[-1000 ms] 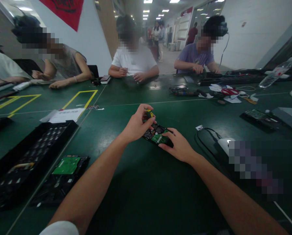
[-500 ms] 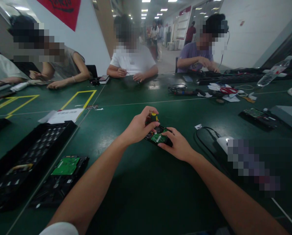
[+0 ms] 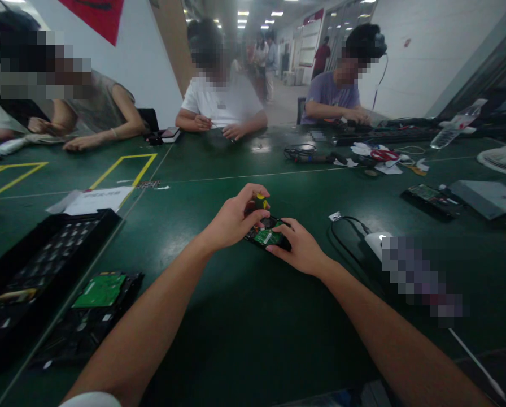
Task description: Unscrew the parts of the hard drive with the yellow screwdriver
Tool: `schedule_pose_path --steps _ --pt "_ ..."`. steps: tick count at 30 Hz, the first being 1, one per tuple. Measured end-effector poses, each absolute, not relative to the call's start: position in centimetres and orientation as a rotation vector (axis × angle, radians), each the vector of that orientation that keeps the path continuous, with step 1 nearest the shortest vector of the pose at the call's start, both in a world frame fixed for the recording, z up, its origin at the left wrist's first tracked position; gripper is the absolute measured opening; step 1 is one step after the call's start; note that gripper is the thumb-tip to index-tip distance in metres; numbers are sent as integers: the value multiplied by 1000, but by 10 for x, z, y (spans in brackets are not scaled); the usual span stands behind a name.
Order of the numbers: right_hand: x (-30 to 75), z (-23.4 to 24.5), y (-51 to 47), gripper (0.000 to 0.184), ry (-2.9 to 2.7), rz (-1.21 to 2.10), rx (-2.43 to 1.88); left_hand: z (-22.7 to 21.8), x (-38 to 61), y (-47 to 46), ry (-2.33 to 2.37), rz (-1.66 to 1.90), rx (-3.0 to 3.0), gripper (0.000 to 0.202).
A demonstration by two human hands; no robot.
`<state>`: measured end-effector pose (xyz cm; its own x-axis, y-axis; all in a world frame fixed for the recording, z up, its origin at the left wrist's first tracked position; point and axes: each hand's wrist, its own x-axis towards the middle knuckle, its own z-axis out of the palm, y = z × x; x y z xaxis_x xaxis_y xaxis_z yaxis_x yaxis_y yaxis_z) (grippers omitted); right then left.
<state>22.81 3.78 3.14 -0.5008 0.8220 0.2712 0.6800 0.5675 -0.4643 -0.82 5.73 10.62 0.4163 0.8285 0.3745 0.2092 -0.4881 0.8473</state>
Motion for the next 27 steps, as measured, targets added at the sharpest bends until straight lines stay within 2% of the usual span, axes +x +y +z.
schedule_pose_path --steps 27 --pt "228 33 38 50 -2358 422 -1226 93 -6 66 799 1188 1773 38"
